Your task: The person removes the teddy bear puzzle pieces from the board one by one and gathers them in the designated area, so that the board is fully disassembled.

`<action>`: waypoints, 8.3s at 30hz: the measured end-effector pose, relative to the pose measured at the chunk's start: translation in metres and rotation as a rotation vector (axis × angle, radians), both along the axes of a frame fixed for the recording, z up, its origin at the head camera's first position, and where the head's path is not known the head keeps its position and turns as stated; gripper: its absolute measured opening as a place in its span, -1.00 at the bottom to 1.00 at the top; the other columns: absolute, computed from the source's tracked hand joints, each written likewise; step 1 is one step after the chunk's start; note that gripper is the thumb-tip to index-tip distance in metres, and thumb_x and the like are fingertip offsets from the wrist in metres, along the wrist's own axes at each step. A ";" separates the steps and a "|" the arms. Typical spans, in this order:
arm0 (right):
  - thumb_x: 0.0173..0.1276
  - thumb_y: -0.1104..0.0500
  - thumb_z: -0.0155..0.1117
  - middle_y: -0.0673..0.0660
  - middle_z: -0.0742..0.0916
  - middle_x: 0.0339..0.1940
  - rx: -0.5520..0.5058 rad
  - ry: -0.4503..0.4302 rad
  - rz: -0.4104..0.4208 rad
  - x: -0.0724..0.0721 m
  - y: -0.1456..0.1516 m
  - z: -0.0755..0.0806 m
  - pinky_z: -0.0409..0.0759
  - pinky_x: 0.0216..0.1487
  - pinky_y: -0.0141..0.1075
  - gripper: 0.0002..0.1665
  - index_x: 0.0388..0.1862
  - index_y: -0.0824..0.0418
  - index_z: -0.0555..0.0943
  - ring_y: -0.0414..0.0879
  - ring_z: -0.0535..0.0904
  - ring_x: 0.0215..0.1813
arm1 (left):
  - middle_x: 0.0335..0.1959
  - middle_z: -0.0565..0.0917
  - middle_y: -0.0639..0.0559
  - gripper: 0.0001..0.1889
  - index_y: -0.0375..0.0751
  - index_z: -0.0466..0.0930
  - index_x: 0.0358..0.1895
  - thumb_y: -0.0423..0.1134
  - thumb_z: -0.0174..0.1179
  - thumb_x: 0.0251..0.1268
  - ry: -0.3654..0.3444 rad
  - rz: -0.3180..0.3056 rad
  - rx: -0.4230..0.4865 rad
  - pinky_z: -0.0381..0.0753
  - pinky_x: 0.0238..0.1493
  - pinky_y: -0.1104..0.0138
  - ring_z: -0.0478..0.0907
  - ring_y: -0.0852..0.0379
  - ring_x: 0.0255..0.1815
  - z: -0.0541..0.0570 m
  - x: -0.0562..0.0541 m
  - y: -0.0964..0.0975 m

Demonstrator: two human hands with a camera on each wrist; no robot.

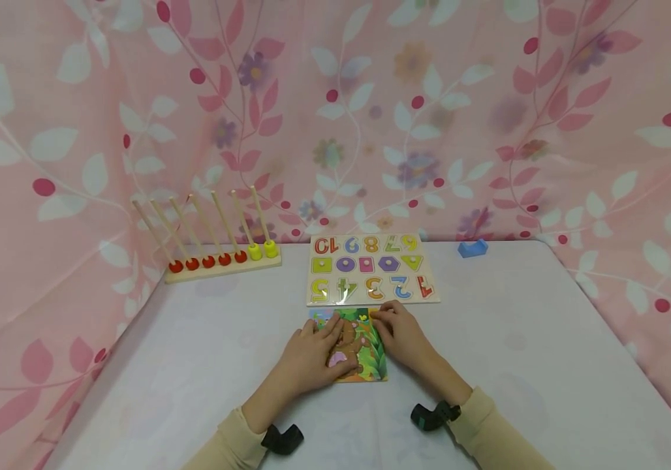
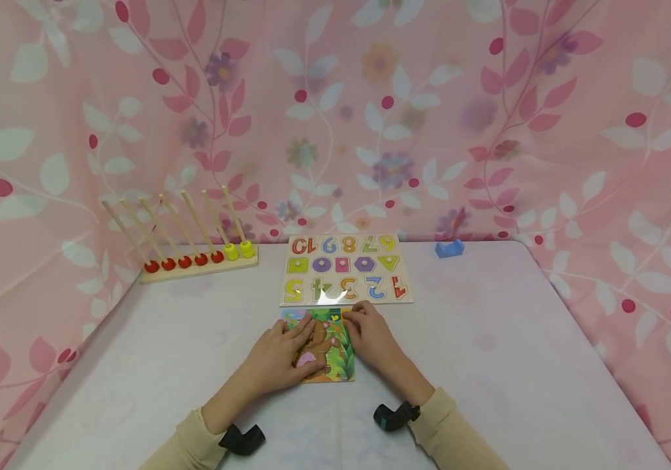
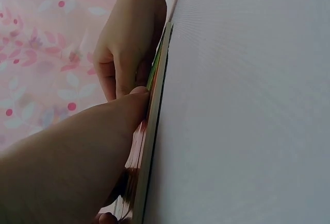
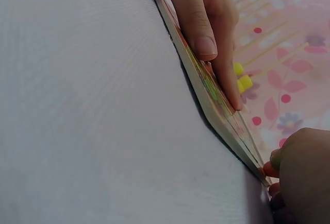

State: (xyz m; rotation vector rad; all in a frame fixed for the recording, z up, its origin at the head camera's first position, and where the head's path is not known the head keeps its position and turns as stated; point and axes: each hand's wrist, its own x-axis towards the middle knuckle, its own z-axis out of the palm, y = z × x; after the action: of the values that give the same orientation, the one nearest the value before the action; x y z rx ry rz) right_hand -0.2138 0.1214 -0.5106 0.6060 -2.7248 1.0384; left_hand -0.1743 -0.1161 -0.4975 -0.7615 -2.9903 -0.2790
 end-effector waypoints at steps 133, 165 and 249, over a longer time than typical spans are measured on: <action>0.47 0.17 0.47 0.13 0.84 -0.22 -0.332 -0.278 -0.109 -0.013 0.033 0.019 0.60 -0.26 -0.39 -0.68 0.13 0.25 0.72 -0.12 0.69 -0.30 | 0.61 0.40 0.05 0.03 -0.10 0.43 0.58 0.62 0.07 0.28 0.026 0.007 0.020 0.48 -0.17 0.19 0.46 -0.05 0.02 -0.007 0.000 -0.003; 0.56 0.01 0.38 0.24 0.83 -0.17 -0.097 -0.144 -0.329 0.007 0.208 0.018 0.49 -0.39 -0.40 -0.55 0.23 0.29 0.68 -0.31 0.54 -0.37 | 0.58 0.45 0.07 0.03 -0.11 0.48 0.54 0.61 0.14 0.24 0.050 0.009 0.045 0.31 -0.29 0.32 0.35 0.09 -0.15 -0.006 0.002 -0.002; 0.53 -0.14 0.39 0.01 0.76 0.01 -0.475 -0.520 -0.155 -0.021 0.111 0.051 0.49 -0.27 -0.33 -0.28 0.47 0.27 0.56 -0.15 0.50 -0.21 | 0.67 0.30 0.09 0.08 0.14 0.37 0.62 0.65 0.25 0.06 -0.044 0.040 0.165 0.33 -0.04 0.24 0.31 0.12 0.00 -0.011 0.007 -0.037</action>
State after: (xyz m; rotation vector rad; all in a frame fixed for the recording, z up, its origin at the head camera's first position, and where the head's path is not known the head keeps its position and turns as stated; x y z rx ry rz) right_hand -0.2344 0.2328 -0.4593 0.0433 -2.6820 1.9328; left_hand -0.1673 -0.1531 -0.5086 -0.6868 -2.9709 -0.5393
